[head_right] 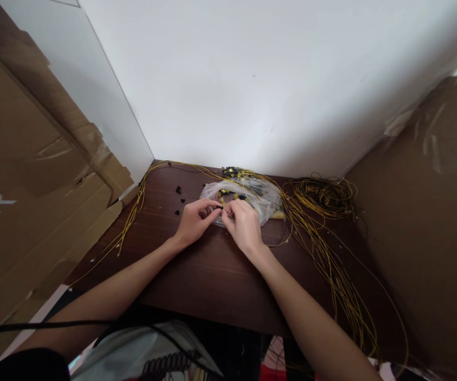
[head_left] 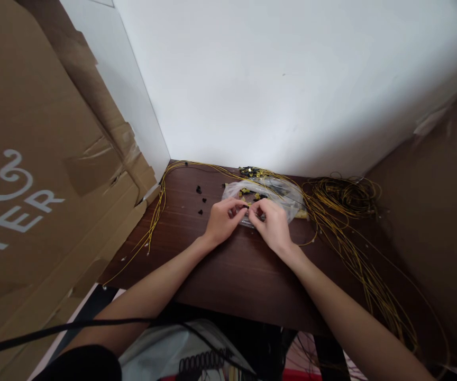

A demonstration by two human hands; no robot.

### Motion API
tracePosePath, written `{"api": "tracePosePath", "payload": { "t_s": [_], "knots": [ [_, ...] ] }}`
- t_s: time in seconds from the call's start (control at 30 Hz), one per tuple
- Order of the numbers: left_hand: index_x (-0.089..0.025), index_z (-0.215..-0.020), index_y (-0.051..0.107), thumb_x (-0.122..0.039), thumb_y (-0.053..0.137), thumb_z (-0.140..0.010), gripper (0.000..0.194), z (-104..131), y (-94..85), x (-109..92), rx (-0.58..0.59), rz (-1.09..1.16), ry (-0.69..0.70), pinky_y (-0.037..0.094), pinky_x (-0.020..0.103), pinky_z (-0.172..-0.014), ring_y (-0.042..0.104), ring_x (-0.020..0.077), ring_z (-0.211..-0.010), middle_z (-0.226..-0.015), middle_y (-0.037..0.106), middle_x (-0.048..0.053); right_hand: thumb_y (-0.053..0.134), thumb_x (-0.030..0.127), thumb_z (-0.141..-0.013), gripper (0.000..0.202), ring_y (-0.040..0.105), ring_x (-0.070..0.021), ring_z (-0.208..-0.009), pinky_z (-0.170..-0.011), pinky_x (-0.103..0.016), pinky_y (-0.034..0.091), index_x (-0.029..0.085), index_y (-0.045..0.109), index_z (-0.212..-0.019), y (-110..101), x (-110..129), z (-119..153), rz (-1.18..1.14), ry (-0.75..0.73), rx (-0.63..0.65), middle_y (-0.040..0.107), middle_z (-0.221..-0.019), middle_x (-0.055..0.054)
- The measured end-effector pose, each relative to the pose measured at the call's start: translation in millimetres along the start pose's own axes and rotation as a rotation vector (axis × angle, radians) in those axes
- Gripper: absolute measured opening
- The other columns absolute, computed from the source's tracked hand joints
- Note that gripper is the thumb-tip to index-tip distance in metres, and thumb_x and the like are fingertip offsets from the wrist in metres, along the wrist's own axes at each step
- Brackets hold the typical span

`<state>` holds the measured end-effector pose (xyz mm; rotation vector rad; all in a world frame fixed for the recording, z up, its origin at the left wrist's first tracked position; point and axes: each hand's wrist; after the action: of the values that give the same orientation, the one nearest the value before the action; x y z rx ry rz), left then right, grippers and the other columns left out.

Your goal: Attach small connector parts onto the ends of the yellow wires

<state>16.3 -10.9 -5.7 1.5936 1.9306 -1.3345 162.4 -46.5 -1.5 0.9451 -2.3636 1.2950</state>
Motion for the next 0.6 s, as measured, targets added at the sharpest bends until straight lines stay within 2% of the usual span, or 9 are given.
{"api": "tracePosePath", "payload": {
  "t_s": [0.2,0.37,0.6],
  "knots": [
    [-0.016,-0.083,0.066,-0.021,0.058,-0.075,0.012,-0.9,0.6,2.1,-0.005,0.006,-0.057,0.042,0.02,-0.052,0.052,0.0085,-0.055,-0.074,0.067,0.002,0.042,0.022,-0.085,0.018,0.052,-0.0187,-0.075,-0.07,-0.03,0.039,0.018,0.056,-0.075,-5.4,3.1,-0.5,0.154,-0.08,0.053,0.058,-0.076,-0.006],
    [-0.016,-0.083,0.067,-0.022,0.06,-0.073,0.013,-1.7,1.2,3.2,-0.033,0.022,-0.104,0.042,0.02,-0.05,0.052,0.0087,-0.054,-0.072,0.067,0.002,0.045,0.021,-0.082,0.014,0.052,-0.018,-0.072,-0.067,-0.029,0.039,0.019,0.056,-0.074,-3.0,0.5,0.1,0.087,-0.026,0.034,0.058,-0.074,-0.005],
    [-0.016,-0.084,0.067,-0.02,0.059,-0.073,0.015,-1.8,1.4,3.9,-0.011,0.051,-0.114,0.042,0.019,-0.051,0.052,0.0088,-0.055,-0.074,0.067,0.002,0.047,0.02,-0.08,0.012,0.051,-0.0151,-0.065,-0.062,-0.026,0.038,0.019,0.053,-0.07,1.3,-3.2,0.3,-0.02,0.047,0.023,0.057,-0.071,-0.002]
  ]
}}
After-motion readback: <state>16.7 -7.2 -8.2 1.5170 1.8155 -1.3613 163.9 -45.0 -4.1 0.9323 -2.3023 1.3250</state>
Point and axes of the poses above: each hand's wrist, its own z-axis away from the middle knuckle, its own y-axis out of the palm, x = y × z
